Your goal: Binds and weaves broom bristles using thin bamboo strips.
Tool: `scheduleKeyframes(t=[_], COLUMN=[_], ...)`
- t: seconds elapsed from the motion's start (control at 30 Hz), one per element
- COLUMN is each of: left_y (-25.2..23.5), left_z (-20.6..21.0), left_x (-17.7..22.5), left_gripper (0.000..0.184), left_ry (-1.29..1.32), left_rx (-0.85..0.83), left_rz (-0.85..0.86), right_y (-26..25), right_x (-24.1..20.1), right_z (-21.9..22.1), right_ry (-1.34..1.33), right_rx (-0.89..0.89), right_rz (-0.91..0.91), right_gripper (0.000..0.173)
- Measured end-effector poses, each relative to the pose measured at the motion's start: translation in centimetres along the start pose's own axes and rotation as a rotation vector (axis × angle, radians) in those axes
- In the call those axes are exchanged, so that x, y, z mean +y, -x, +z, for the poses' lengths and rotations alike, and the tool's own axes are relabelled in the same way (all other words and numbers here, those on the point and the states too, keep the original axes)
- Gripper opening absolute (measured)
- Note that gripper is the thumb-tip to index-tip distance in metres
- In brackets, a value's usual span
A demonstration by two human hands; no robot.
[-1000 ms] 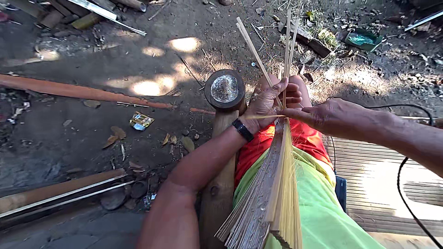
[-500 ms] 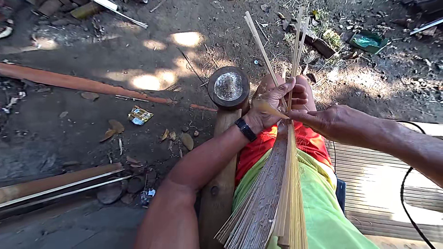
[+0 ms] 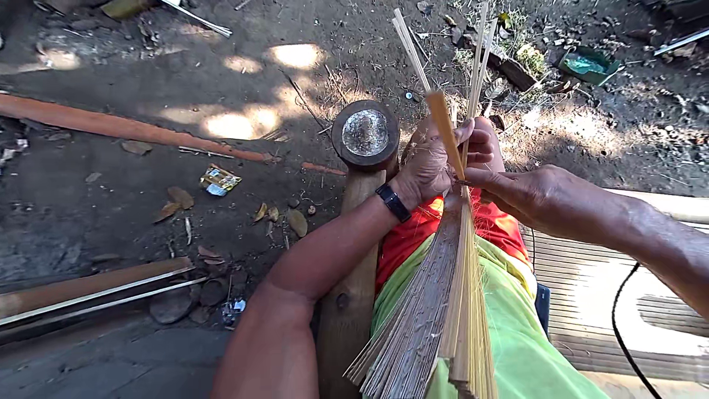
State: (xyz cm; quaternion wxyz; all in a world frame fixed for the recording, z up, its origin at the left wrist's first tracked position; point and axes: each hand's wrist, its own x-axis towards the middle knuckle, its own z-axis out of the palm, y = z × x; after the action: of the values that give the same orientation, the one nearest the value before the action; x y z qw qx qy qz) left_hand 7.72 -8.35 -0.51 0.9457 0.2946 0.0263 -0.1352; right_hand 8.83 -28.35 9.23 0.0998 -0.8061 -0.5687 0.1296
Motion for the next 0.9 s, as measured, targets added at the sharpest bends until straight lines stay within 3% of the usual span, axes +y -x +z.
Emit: scheduleKeyframes(t=[0.13, 0.37, 0.57, 0.63, 0.9], left_y=[0.2, -0.4, -0.1, -0.2, -0.5], left_z=[0.2, -0.3, 0.1, 0.0, -0.3], left_x=[0.5, -0.5, 0.3, 0.2, -0.3], left_gripper=[0.039, 0.038, 0.038, 0.038, 0.040], left_ry=[-0.055, -0.005, -0.040, -0.027, 0.011], left_rx=[0.009, -0.019, -0.012, -0.016, -0.005], left_rz=[-0.056, 0.020, -0.025, -0.042, -0.023], right_y=[0.5, 0.2, 0.2, 0.3, 0.1], right_x=[1.6, -0.4, 1.2, 1.3, -0.5], right_z=[2.1, -1.2, 1.5, 1.7, -0.7], right_ry=[0.053, -0.060, -0.046, -0.040, -0.097], right_rx=[-0.075, 0.036, -0.078, -0.097, 0.004], right_rz=[0.052, 0.013, 0.058, 0.081, -0.001], right_gripper=[0.072, 0.057, 0.068, 0.065, 0.057])
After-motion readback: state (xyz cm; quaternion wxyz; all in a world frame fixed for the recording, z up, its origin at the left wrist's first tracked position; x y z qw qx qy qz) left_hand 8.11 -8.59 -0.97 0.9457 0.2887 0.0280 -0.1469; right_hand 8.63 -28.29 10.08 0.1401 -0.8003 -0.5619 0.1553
